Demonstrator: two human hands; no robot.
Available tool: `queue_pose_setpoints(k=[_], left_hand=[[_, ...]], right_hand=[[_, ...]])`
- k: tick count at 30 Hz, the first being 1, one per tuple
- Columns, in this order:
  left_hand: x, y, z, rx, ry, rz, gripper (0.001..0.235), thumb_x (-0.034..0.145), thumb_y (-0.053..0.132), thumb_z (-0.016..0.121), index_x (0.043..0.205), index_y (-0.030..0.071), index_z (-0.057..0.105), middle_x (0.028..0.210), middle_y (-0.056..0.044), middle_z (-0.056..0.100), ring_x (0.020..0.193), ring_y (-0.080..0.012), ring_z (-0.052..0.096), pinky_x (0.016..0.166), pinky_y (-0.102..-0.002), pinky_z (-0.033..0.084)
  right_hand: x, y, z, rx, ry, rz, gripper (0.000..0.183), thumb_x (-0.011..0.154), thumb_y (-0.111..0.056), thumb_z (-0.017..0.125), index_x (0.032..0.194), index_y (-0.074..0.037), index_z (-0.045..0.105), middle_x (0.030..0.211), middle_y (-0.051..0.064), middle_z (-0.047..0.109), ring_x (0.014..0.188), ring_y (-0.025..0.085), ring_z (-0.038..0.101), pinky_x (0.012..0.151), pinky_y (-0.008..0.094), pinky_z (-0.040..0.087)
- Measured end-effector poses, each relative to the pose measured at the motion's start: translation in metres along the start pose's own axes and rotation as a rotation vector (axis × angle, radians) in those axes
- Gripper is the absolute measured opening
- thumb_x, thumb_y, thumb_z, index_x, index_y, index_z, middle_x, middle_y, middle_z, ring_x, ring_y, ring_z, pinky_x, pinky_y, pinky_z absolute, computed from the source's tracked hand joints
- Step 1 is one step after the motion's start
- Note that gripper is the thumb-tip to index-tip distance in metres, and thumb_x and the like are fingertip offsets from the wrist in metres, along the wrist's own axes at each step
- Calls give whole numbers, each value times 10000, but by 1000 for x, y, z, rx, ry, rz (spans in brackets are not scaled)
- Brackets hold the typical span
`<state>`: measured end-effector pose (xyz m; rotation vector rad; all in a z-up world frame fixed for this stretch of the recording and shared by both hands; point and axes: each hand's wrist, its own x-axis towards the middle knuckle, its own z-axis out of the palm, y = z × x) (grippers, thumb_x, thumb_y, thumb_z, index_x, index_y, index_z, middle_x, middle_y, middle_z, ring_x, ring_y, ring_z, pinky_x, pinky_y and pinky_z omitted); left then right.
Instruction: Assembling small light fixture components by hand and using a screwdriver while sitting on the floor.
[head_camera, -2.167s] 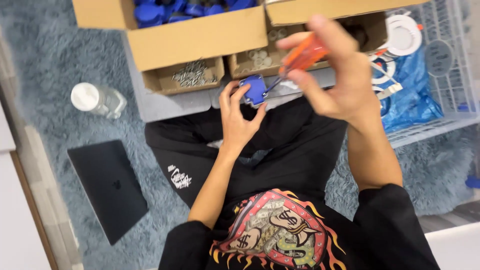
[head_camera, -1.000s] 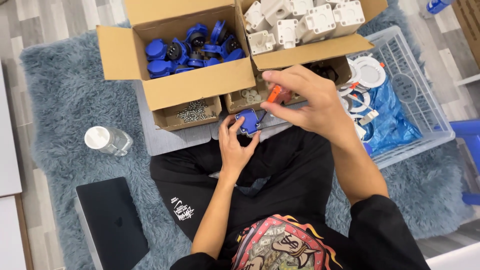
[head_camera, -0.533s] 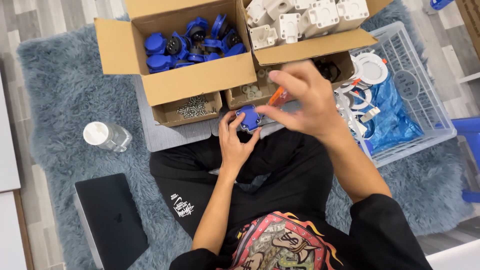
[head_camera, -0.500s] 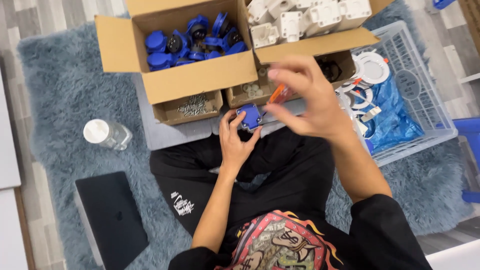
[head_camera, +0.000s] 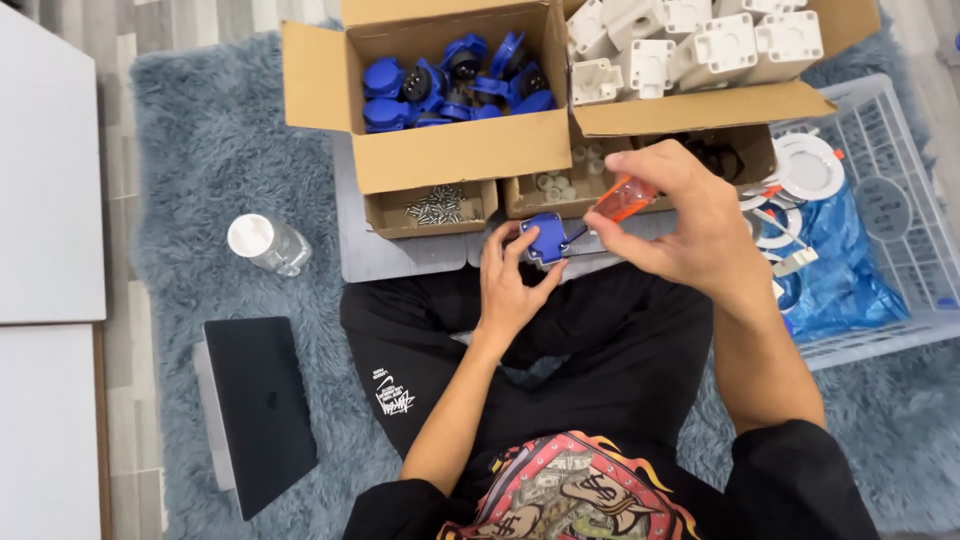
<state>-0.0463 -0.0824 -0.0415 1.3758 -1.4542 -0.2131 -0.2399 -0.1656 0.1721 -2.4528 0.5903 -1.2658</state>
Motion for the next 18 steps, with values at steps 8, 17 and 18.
queue_pose_setpoints(k=[8,17,18], left_hand=[[-3,-3,1,18,9,7,685,819,359,966,1405,212,643,1396,-130,596,1197,-347,700,952,-480,578],[-4,-3,3,23,7,-8,690,814,379,966,1401,212,645,1391,-130,593,1204,-353,693,941,-480,570],[-3,-2,3,24,8,-7,688,811,372,966,1397,208,645,1387,-132,594,1196,-356,695,932,-479,571]], right_hand=[[-5,11,19,-299,94,-88,610,917,-226,997,1418,-18,719,1020,157,662,815,328,672,762,432,606],[13,-19,-13,307,-203,126,667,964,177,659,1587,109,431,1415,266,690,1200,391,756,969,497,625],[12,-19,-13,221,-161,93,648,944,159,733,1547,133,500,1326,252,752,1124,390,790,919,482,644]])
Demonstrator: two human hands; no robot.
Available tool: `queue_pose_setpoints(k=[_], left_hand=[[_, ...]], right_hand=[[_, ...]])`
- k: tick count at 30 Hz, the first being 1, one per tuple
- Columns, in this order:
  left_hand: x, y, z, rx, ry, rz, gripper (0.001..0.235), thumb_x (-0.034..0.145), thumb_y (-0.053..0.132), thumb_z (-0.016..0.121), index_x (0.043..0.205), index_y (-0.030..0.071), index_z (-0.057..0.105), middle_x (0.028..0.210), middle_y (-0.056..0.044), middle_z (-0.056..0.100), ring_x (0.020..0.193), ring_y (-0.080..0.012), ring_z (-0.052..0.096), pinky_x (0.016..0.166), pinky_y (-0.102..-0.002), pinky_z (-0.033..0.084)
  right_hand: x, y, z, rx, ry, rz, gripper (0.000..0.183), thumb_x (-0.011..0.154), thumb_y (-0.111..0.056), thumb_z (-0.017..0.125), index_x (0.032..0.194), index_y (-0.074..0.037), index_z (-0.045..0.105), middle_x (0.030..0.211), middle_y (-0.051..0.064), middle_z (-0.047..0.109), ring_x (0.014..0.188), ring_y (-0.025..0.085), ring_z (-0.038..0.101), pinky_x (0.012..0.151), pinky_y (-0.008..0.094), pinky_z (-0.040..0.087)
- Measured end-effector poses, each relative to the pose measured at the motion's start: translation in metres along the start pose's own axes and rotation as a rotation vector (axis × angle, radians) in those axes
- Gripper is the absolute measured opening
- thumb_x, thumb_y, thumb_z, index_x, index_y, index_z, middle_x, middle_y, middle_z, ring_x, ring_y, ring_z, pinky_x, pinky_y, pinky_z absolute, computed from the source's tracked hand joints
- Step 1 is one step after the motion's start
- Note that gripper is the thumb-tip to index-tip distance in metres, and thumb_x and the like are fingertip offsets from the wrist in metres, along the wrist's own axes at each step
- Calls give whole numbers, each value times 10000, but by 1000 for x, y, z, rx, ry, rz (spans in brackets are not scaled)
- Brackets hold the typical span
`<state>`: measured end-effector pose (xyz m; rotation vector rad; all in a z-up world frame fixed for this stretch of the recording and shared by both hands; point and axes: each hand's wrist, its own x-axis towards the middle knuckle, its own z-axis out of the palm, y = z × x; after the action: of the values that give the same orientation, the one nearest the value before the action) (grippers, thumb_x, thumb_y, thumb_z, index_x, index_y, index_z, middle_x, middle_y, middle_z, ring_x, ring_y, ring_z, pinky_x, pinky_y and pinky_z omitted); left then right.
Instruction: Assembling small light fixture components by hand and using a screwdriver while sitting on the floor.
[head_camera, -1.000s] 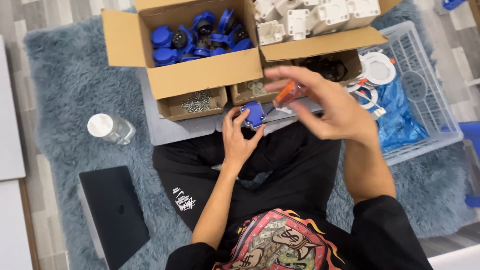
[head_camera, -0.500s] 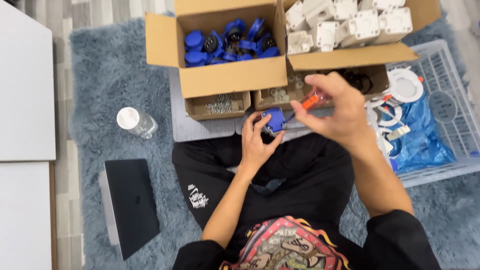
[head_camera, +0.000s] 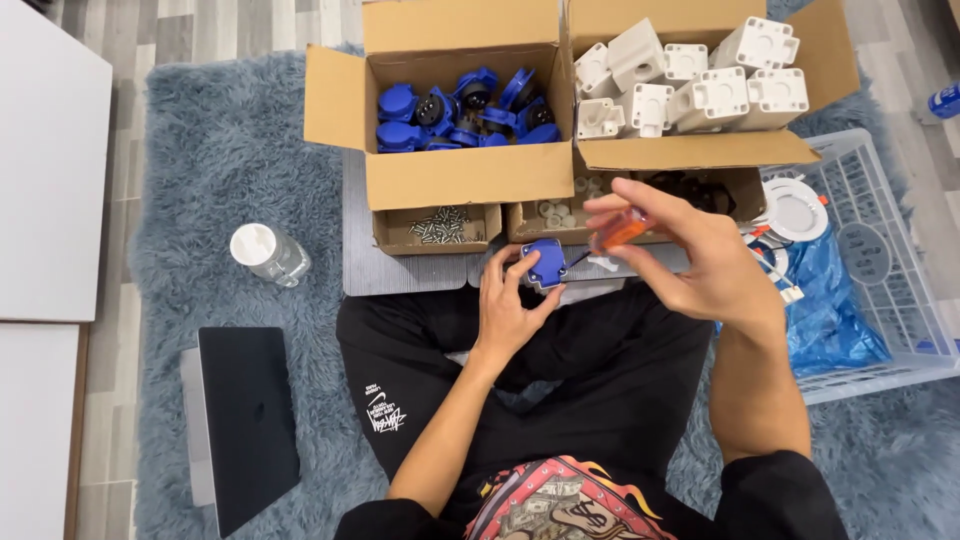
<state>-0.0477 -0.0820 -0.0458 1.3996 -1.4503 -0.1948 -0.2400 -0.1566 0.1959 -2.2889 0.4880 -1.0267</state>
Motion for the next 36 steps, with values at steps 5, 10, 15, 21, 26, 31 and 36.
queue_pose_setpoints(k=[5,10,15,21,26,31,36], left_hand=[[0,1,-2,0,-6,8,691,812,365,967,1398,206,638,1388,-141,596,1194,-364,696,925,-485,573],[6,0,-1,-1,-7,22,693,817,355,966,1404,207,629,1387,-145,594,1192,-365,698,922,-489,579],[3,5,-5,-12,-24,-9,682,818,343,969,1393,211,628,1394,-132,590,1200,-356,697,926,-488,576],[3,6,-6,-19,-35,-12,677,837,347,963,1403,212,616,1395,-137,583,1200,-367,695,922,-495,574],[3,4,-4,-17,-35,-6,681,829,335,965,1401,208,617,1393,-127,573,1207,-352,687,934,-486,570],[4,4,-3,-13,-32,-3,676,831,343,962,1397,208,616,1402,-118,571,1212,-338,685,934,-479,573],[-1,-3,-1,-21,-21,9,689,832,352,967,1418,215,630,1398,-132,578,1211,-357,690,965,-506,568]], right_hand=[[-3,18,10,-127,132,-61,593,878,64,909,1418,71,664,1082,175,796,889,342,780,801,442,636],[-5,48,32,-220,292,-109,514,846,-7,996,1275,33,715,874,122,711,699,282,665,655,382,571],[-17,69,57,-600,461,-191,610,883,-217,1022,1306,14,647,799,104,625,586,276,631,589,369,567],[-8,38,30,-478,300,-201,564,921,-128,939,1411,7,695,1103,170,657,907,349,683,817,468,607],[1,-12,3,28,1,-16,617,985,127,661,1576,94,486,1442,282,653,1301,445,677,1070,531,554],[4,-5,4,-107,43,-32,643,941,156,783,1550,69,596,1191,246,772,998,398,788,883,499,637],[-6,36,19,-215,190,-61,525,901,-65,976,1360,20,736,1002,157,735,798,357,681,764,458,579]])
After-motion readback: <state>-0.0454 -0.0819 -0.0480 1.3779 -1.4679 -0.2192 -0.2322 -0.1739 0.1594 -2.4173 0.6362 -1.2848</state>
